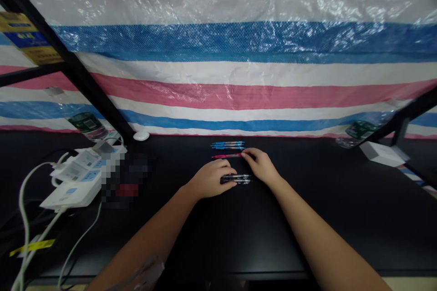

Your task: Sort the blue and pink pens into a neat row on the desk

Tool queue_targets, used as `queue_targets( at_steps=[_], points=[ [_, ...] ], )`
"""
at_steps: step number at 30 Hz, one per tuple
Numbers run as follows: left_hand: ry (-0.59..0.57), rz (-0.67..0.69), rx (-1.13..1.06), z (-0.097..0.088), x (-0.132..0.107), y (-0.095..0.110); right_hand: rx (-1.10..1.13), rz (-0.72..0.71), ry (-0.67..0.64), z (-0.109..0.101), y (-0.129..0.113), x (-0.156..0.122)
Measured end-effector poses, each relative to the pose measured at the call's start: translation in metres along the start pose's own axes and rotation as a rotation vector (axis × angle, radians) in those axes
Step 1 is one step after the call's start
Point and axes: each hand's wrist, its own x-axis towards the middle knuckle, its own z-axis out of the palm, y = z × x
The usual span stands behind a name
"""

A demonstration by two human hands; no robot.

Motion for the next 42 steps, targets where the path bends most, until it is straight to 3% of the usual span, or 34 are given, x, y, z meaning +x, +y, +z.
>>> queue_targets(
  at_steps=[5, 8, 11, 15, 19, 26, 31, 37, 42],
  points=[
    [0.072, -0.045, -0.131, 0.000, 0.002, 0.000, 0.364, 0.183, 0.053, 0.001, -0.015, -0.003],
    [0.273, -0.213, -0.413, 0.003, 0.008, -0.004, 0.633, 0.294, 0.063, 0.002, -0.024, -0.006],
    [0.523, -0.374, -0.862, 0.003, 0.014, -0.009, 0.803, 0.370, 0.049, 0.002, -0.031, -0.009],
    [0.706, -0.361, -1.218, 0.000, 0.016, -0.014, 0.875, 0.425, 0.029, 0.002, -0.034, -0.010],
    [0.762, -0.383, -1.226, -0.002, 0.015, -0.015, 0.868, 0.432, -0.011, 0.003, -0.035, -0.011],
    [0.892, -0.436, -1.296, -0.002, 0.017, -0.019, 0.724, 0.216, 0.045, 0.009, -0.043, -0.014],
    [0.847, -0.445, -1.327, 0.000, 0.017, -0.017, 0.793, 0.328, -0.057, 0.011, -0.044, -0.014],
    [0.835, -0.447, -1.327, -0.001, 0.017, -0.015, 0.667, 0.268, 0.030, 0.011, -0.040, -0.014],
    [0.827, -0.422, -1.312, -0.001, 0.017, -0.016, 0.776, 0.287, 0.080, 0.012, -0.043, -0.014]
  ],
)
